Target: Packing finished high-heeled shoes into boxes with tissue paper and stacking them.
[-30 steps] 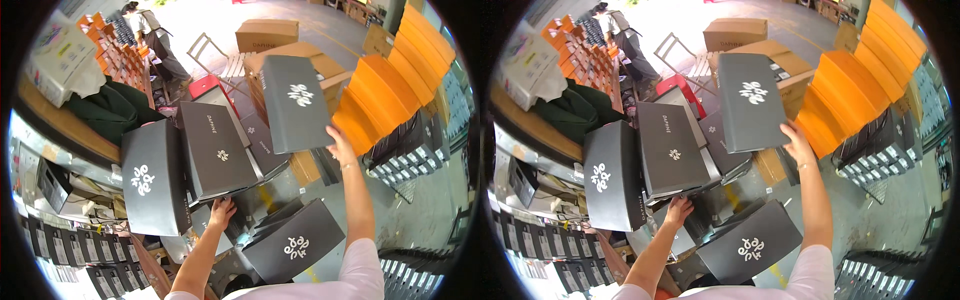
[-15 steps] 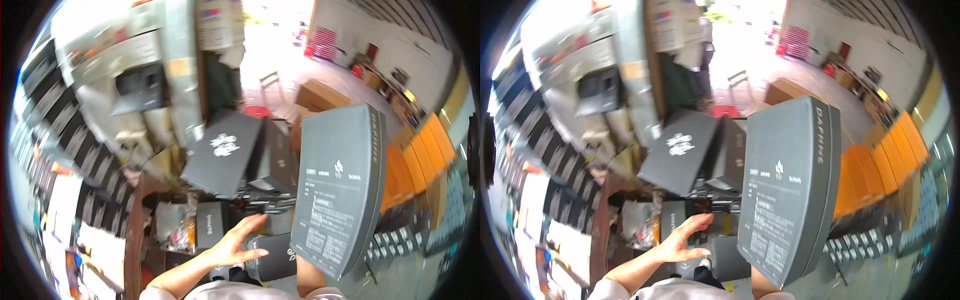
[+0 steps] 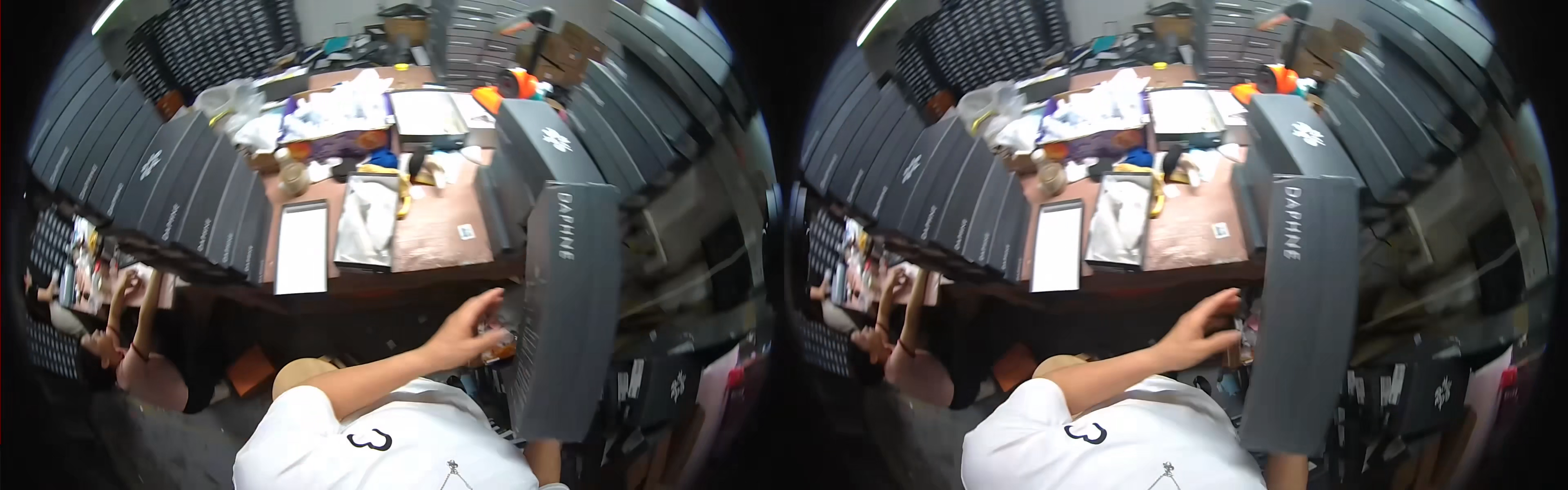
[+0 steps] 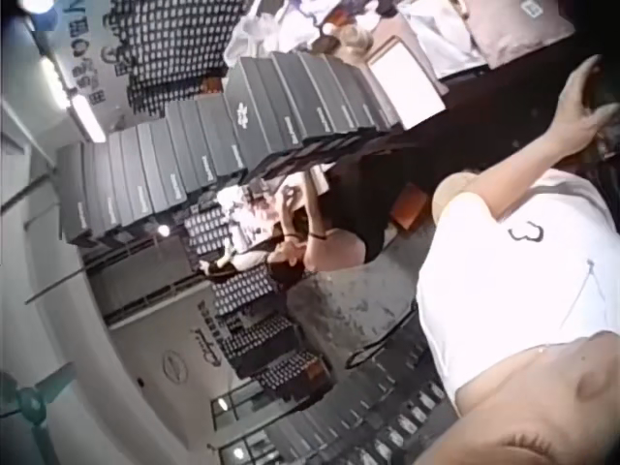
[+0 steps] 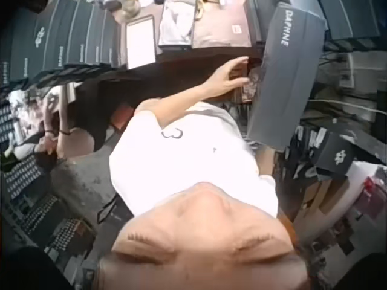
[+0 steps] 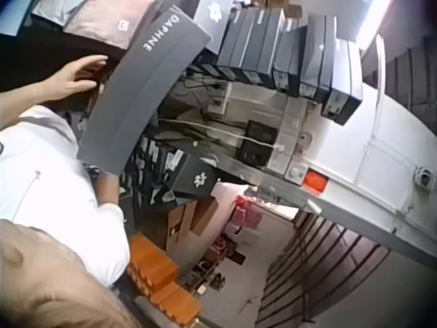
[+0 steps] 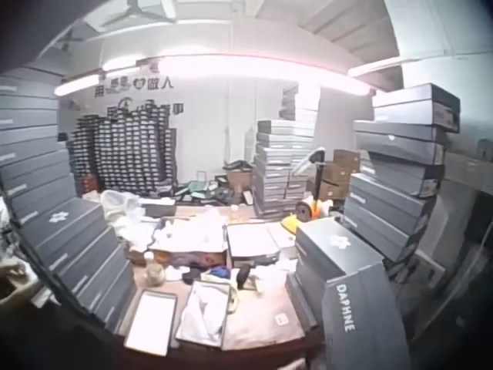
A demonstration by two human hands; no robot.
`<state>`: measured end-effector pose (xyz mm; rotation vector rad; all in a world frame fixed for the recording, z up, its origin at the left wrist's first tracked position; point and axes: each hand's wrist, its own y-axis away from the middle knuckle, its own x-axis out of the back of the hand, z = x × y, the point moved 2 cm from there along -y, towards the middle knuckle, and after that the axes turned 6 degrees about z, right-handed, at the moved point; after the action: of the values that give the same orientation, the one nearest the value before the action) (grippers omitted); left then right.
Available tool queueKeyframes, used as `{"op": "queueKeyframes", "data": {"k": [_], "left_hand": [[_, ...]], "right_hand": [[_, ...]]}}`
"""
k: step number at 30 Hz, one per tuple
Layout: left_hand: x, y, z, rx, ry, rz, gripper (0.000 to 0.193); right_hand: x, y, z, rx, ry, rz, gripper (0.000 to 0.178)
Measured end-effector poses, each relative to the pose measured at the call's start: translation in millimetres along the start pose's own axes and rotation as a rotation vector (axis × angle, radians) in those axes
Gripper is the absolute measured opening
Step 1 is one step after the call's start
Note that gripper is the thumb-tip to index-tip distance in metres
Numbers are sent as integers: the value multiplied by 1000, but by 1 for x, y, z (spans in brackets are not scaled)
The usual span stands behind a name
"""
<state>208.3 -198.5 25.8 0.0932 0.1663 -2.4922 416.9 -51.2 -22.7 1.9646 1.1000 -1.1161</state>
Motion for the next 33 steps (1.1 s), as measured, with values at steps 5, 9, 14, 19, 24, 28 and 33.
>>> {"op": "queueKeyframes", "data": {"k": [5,9,14,19,24,28,33], "left_hand": [[148,43,-47,125,75,621,48],[159,44,-41,83,-139,559,51],[155,-24,-109,252,-81,474,57],[149,-88,-209,535,83,408,64],[144,-87,-211,673,171,748,55],[168,-93,-175,655,478,741,41],[176,-93,-161,497,106,715,37]], "right_hand": [[-3,-92,44,-224,115,-56,53],[25,-162,62,-333,316,71,50],[-20,-233,75,-250,806,211,55],[53,-290,80,-476,1265,204,63],[36,-335,88,-562,1463,121,55],[53,-350,93,-685,1120,163,56],[2,-357,63,-389,851,220,36]]}}
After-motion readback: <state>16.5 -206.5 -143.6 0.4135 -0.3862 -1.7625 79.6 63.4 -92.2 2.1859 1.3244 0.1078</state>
